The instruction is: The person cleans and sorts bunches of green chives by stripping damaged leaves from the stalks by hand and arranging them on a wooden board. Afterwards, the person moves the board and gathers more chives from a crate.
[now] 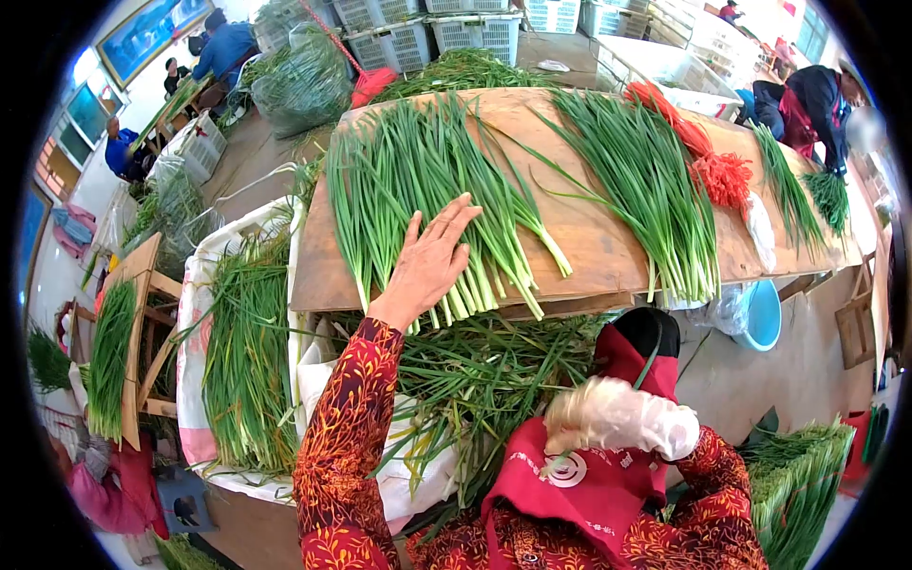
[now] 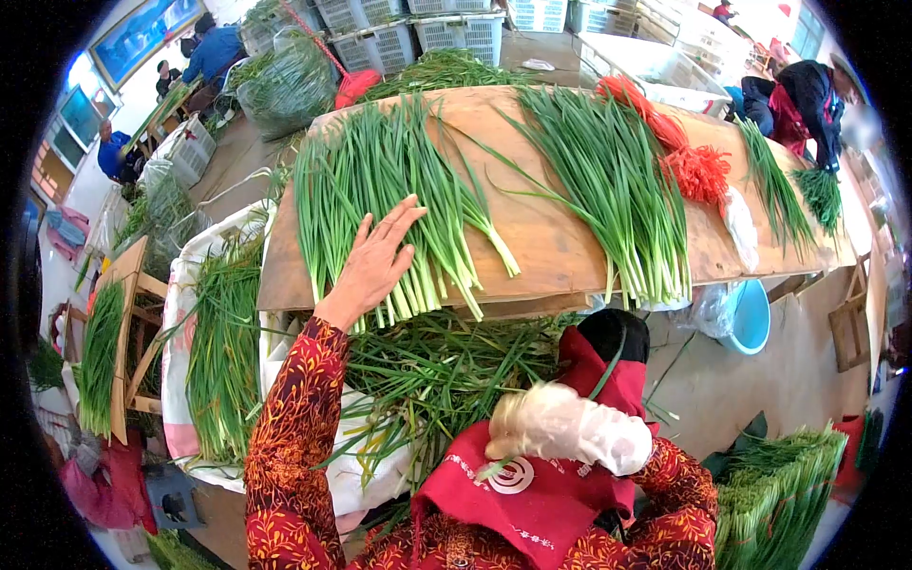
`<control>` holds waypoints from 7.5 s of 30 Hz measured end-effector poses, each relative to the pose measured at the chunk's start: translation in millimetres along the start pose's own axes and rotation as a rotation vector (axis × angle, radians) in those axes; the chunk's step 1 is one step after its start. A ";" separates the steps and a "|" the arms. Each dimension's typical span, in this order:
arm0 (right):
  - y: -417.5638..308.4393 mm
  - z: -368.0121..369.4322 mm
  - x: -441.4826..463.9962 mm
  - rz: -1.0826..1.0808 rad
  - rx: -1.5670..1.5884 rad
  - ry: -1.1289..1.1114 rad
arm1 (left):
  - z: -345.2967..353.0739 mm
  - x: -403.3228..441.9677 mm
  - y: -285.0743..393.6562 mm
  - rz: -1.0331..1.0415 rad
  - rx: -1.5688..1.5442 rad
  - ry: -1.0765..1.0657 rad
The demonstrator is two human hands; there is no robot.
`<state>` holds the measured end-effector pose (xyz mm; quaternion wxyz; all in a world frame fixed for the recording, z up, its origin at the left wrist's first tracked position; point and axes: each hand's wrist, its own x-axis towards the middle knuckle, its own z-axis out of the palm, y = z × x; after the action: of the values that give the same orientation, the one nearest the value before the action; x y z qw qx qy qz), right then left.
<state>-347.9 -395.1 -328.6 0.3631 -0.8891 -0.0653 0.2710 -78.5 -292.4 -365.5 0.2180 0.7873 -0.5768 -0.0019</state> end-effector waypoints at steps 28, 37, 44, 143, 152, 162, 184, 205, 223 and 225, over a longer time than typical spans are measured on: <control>27.1 -59.7 77.1 0.331 -0.238 0.933 | -6.9 16.1 1.0 0.007 -0.036 0.017; 2.7 -36.0 87.0 0.147 -0.164 0.870 | 6.0 38.9 7.9 0.129 0.069 -0.024; 31.2 -54.4 46.7 0.277 -0.090 1.011 | 7.4 31.8 -9.0 0.088 0.009 -0.047; 46.7 -78.0 89.6 0.048 -0.319 1.110 | 16.1 37.1 -2.8 0.148 -0.126 0.030; 17.5 -69.7 66.5 0.026 0.029 0.555 | 20.6 37.6 -5.8 0.132 -0.101 0.019; 30.8 -71.6 34.0 0.220 -0.250 0.865 | -2.3 35.1 -2.3 0.063 -0.024 0.099; 30.0 -81.8 152.5 0.342 -0.322 1.040 | -5.7 -53.4 -48.9 -0.525 -0.839 0.393; 16.2 7.5 76.2 0.040 0.754 0.823 | 18.7 -142.3 56.9 -0.674 -1.539 0.655; 15.9 21.5 81.8 0.110 1.406 0.312 | 9.2 -149.3 64.0 -0.844 -1.868 0.081; 16.5 31.5 69.0 0.112 1.418 0.229 | 16.7 -164.5 69.6 -0.865 -1.960 0.052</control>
<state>-307.6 -366.3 -388.4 0.8431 -0.4642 0.2107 0.1715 -201.0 -165.2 -397.4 0.7482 0.4064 0.0091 -0.5244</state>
